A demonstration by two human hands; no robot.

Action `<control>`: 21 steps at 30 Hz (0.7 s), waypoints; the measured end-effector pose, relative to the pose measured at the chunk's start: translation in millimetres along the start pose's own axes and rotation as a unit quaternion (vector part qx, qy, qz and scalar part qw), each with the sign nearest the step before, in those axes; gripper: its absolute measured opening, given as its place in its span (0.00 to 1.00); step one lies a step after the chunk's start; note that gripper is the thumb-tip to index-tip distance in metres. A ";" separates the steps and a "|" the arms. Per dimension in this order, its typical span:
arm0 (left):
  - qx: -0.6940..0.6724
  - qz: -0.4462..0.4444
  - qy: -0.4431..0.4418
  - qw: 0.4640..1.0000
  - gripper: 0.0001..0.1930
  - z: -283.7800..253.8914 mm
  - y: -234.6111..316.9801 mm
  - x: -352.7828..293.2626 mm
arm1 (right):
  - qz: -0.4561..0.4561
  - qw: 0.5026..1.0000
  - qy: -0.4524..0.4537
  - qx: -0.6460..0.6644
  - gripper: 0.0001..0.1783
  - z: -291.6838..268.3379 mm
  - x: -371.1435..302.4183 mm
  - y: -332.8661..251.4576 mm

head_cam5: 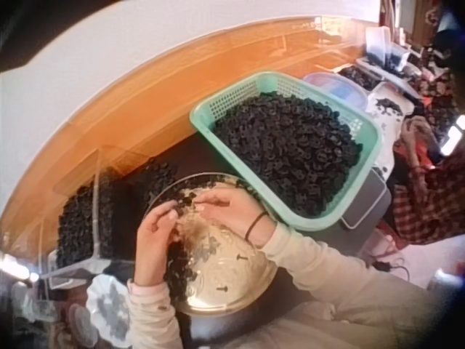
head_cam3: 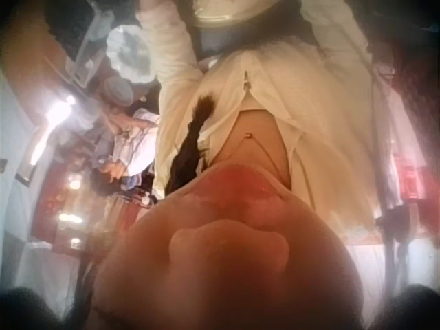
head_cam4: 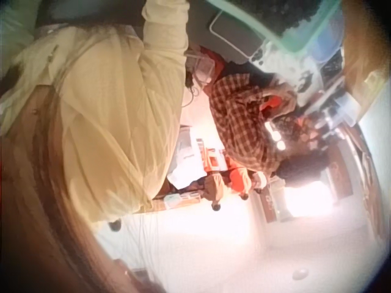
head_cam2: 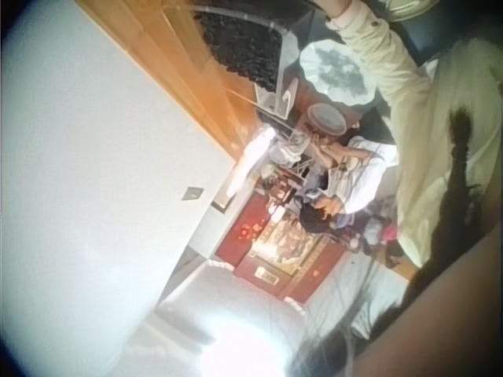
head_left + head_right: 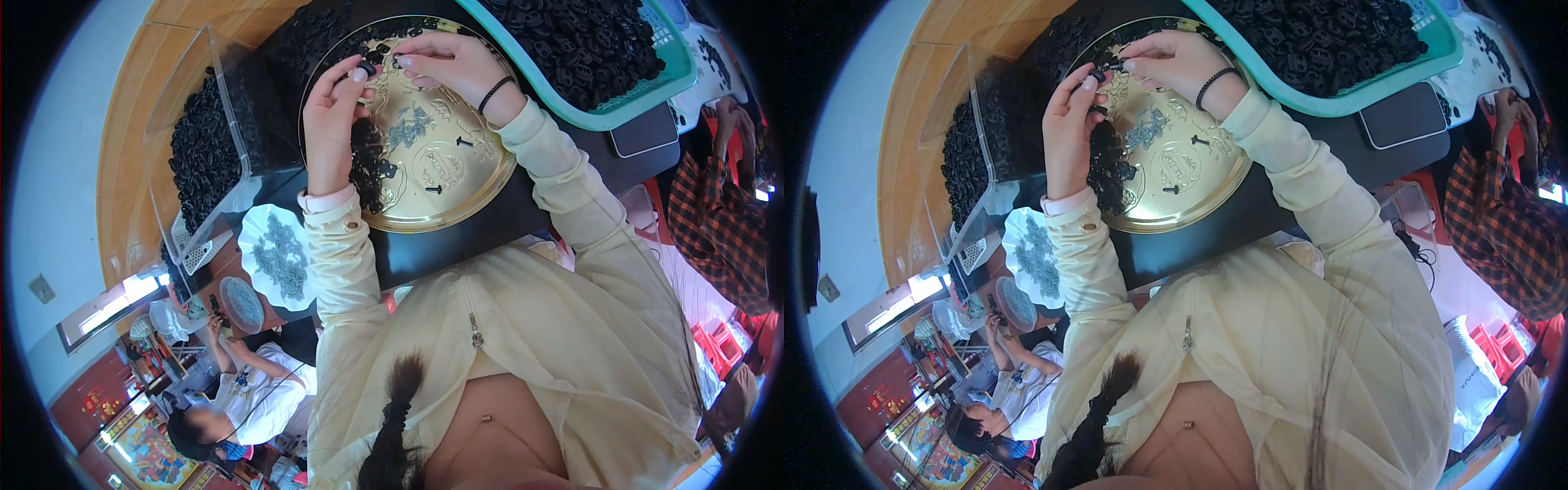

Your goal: The person assembles small black plastic components by hand, inserting metal pins into them. They pick up the black parts from a green basket and the metal pins from a white plate, then place the assembled units onto a gold tray. The process is repetitive and performed one at a time.

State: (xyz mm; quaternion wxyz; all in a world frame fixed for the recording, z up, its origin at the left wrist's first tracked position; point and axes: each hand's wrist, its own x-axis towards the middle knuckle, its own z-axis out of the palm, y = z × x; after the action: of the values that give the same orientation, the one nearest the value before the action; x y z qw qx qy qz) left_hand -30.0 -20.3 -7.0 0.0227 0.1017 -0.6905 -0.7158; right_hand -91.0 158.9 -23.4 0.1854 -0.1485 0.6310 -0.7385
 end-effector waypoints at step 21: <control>-0.124 0.033 0.067 0.989 0.14 14.3 -4.1 -18.4 | -0.034 0.999 -0.025 -0.002 0.15 10.3 -7.7 -3.5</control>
State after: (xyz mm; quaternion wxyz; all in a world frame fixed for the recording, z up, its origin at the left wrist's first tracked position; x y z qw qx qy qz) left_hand -14.1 -2.9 -8.7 0.1048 0.1228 -0.5960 -0.7866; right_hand -79.8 153.9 -18.3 0.1757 -0.1889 0.6226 -0.7389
